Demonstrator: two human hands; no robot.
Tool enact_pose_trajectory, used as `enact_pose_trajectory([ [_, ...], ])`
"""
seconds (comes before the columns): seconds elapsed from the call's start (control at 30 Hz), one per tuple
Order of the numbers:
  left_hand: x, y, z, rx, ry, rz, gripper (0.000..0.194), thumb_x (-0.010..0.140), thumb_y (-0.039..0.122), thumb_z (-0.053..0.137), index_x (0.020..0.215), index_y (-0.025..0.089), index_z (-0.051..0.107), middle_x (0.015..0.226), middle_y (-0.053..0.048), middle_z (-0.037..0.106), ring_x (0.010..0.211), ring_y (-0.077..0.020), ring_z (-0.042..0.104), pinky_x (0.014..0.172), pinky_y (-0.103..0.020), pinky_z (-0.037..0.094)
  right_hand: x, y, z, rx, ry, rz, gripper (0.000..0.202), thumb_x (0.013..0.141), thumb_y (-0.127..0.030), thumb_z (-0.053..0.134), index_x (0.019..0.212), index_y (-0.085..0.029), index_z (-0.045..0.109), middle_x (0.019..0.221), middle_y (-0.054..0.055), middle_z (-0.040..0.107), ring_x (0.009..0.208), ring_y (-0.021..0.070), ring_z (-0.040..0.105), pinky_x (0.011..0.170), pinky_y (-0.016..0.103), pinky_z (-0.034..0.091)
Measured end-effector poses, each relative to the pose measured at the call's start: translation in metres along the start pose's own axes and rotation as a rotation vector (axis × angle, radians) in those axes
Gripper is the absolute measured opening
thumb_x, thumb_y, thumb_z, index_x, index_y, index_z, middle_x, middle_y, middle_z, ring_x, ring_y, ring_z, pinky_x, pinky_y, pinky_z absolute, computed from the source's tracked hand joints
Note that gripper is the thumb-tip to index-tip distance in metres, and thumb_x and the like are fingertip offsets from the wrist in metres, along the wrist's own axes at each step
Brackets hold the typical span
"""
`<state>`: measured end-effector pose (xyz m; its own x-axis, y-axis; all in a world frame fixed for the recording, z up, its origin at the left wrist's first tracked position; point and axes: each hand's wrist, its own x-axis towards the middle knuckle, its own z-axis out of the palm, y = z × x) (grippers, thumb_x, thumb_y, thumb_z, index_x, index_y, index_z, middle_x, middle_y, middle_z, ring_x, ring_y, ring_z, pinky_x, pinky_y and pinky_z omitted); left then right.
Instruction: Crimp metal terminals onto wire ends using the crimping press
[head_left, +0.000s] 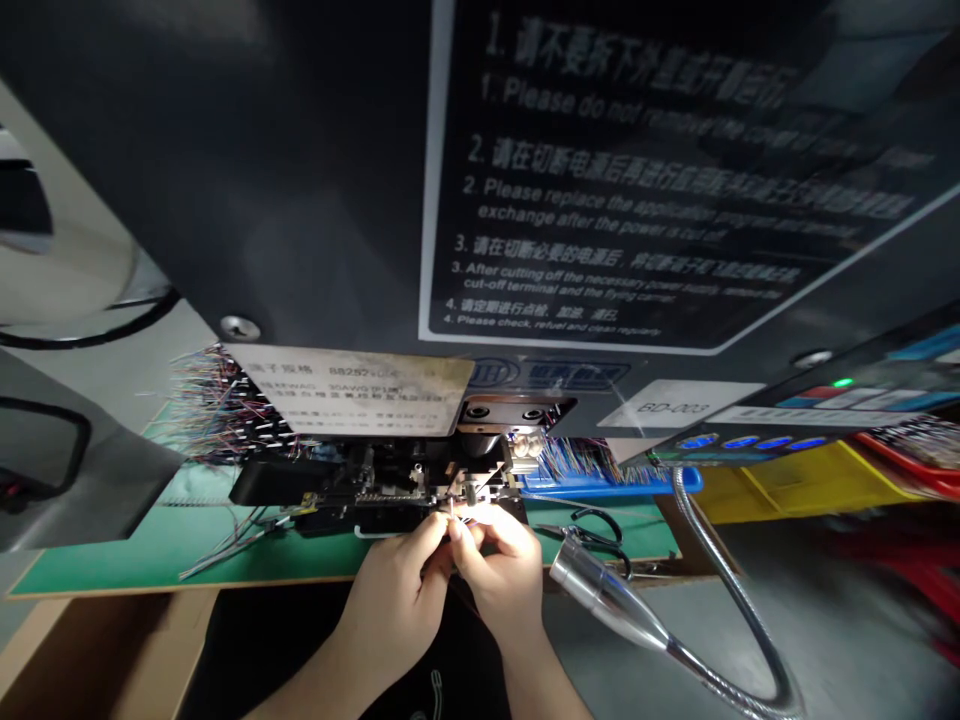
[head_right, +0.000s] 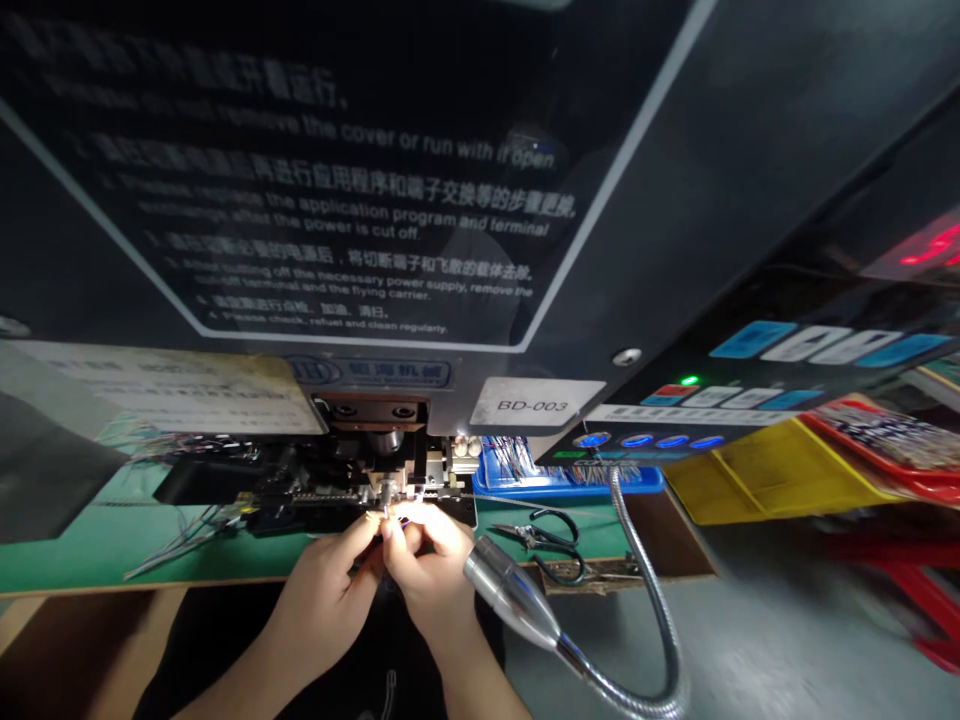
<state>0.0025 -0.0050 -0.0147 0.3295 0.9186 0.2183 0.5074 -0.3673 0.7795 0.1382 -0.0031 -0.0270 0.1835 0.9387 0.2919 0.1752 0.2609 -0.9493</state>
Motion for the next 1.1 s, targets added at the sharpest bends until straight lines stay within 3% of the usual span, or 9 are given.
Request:
enact_pose_trajectory([
  [0.47,0.0037,0.0,-0.005,-0.127,-0.087,-0.063,0.026,0.09,0.01,0.045,0.104,0.023,0.063,0.093,-0.003,0.075,0.084,-0.021,0.072,0.069,-0.024,0.051,-0.002,0.0007,0.0002,0.055,-0.03,0.095,0.014,0.085,-0.031,0.067,0.084,-0.017,0.068,0.047,-0.009,0.039,0.04,0.0094,0.039,0.043,0.023,0.039],
  [0.67,0.0063,0.003,-0.0052,-0.177,-0.141,-0.128,0.018,0.092,0.014,0.048,0.094,0.023,0.063,0.079,0.0,0.073,0.07,-0.018,0.069,0.061,-0.022,0.047,-0.0008,0.0004,-0.0015,0.096,-0.044,0.136,0.013,0.084,-0.029,0.065,0.082,-0.017,0.068,0.049,-0.008,0.04,0.04,0.0092,0.039,0.041,0.022,0.039],
  [1.1,0.0037,0.0018,-0.0043,-0.143,-0.141,-0.134,0.017,0.089,0.01,0.046,0.085,0.022,0.057,0.074,0.0,0.071,0.065,-0.0171,0.067,0.059,-0.022,0.045,-0.004,0.0022,0.0029,0.115,0.036,0.133,0.015,0.083,-0.03,0.066,0.074,-0.017,0.066,0.048,-0.007,0.042,0.04,0.0093,0.04,0.04,0.021,0.039],
])
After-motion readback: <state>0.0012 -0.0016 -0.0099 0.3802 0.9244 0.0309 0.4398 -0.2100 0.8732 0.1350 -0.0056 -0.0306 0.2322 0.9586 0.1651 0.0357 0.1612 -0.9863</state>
